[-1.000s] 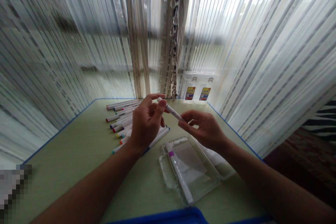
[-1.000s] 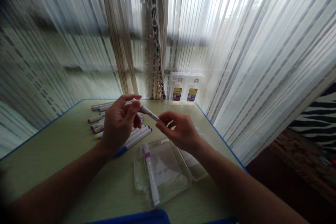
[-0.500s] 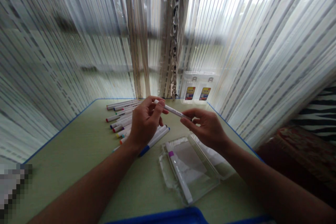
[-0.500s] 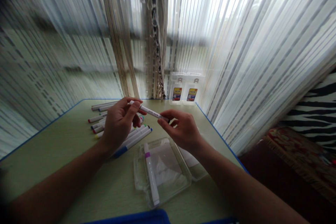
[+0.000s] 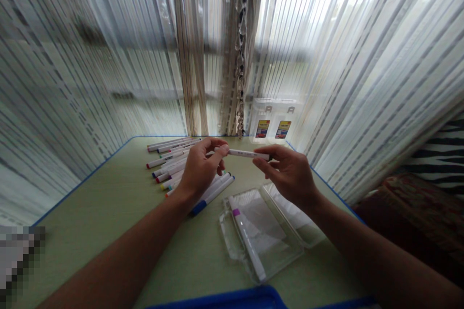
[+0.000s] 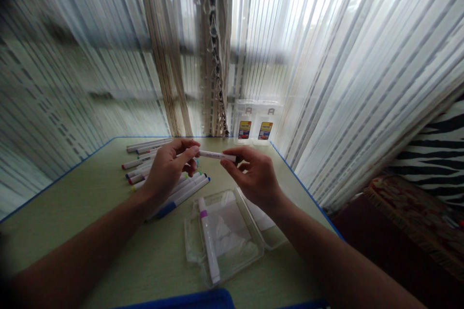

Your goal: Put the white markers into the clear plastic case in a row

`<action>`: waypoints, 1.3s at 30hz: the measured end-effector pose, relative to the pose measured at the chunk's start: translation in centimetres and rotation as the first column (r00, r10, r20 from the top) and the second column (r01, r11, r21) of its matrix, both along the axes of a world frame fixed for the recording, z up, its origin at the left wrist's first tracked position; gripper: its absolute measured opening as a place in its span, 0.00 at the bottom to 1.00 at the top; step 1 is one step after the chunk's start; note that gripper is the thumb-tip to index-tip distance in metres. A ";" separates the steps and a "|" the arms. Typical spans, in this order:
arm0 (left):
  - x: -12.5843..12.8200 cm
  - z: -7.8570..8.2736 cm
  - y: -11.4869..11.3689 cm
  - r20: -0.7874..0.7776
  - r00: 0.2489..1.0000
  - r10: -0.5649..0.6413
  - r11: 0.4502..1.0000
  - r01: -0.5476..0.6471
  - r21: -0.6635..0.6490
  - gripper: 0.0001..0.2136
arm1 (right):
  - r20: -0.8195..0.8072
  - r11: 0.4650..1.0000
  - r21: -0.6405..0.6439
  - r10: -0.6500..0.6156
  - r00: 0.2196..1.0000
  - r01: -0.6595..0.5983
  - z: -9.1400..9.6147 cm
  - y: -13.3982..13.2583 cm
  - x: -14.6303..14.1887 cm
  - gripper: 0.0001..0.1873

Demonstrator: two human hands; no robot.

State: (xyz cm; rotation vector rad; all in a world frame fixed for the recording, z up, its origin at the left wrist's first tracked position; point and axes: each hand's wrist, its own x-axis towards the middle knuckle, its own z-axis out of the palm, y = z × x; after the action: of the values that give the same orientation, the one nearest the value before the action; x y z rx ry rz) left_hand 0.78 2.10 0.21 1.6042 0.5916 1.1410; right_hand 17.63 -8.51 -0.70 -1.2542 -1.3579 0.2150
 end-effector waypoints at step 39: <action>0.0 -0.3 -2.1 -0.332 0.943 -0.011 0.713 0.241 0.658 0.06 | 0.301 0.953 0.235 0.114 0.947 -0.190 1.9 -2.8 -2.3 0.13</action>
State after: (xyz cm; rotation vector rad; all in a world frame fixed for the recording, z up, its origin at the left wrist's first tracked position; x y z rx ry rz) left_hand 0.82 0.03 -0.05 2.4708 0.2256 1.0712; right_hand 15.33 -11.30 1.25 -0.9825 -1.6750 -0.0408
